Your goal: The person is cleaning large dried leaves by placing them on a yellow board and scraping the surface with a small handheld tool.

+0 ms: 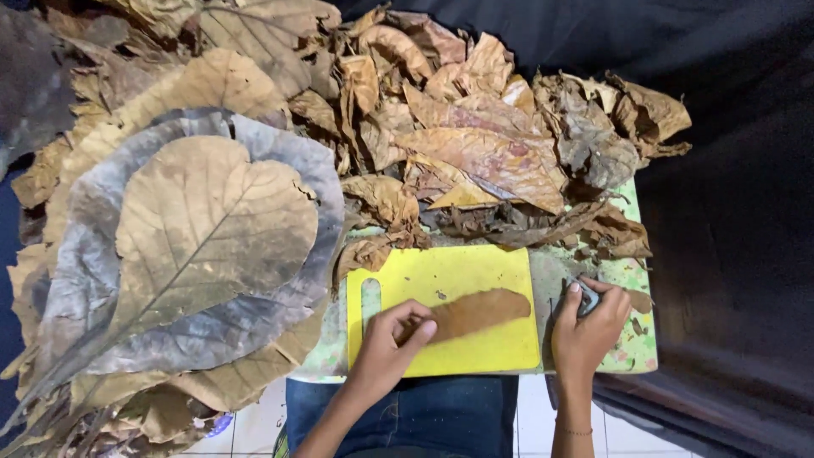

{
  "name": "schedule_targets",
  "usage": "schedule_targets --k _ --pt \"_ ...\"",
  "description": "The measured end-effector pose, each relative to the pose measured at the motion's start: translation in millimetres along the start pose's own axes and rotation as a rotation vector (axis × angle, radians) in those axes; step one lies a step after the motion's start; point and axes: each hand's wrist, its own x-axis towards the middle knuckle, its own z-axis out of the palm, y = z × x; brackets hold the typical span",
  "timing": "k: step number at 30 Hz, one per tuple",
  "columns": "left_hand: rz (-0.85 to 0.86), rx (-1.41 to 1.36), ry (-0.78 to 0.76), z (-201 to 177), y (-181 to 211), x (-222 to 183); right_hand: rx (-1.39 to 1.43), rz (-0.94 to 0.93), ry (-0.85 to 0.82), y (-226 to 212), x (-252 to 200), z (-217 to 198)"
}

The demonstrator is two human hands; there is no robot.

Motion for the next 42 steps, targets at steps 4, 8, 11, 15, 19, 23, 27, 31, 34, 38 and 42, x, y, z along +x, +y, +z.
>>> schedule_targets --k 4,8,11,15,19,23,27,31,34,38,42 --pt "0.184 0.547 0.175 -7.4 -4.3 -5.8 0.01 -0.012 0.015 0.3 -0.9 -0.1" --pt "0.16 0.734 0.15 -8.0 -7.3 -12.5 0.027 -0.019 0.008 0.1 0.3 -0.7" --pt "0.18 0.723 0.134 -6.6 -12.9 -13.2 0.052 -0.032 0.036 -8.1 -1.7 -4.3" --pt "0.37 0.911 0.147 -5.4 -12.7 -13.4 0.101 -0.048 0.068 -16.6 -13.5 7.3" --pt "0.451 0.991 0.084 -9.0 -22.4 -7.1 0.271 -0.104 -0.158 -88.0 -38.3 9.1" --pt "0.42 1.192 0.122 -6.7 -32.9 -6.9 0.214 -0.349 -0.398 -115.8 -68.6 28.6" --pt "0.433 1.18 0.133 -6.7 -30.3 -4.3 0.068 -0.358 -0.319 -97.0 -61.3 34.2" --pt "0.435 1.126 0.134 -8.5 -23.0 -2.3 0.024 -0.242 -0.189 -54.3 -34.0 25.9" --pt "0.434 1.147 0.125 -8.0 -26.1 -5.8 -0.073 -0.172 -0.169 -52.1 -31.4 19.4" --pt "0.423 1.155 0.132 -7.0 -26.8 -2.4 0.107 -0.286 -0.299 -95.4 -51.9 29.1" --pt "0.462 1.22 0.148 -6.5 -25.8 -5.4 0.15 -0.341 -0.444 -126.8 -84.3 45.1"
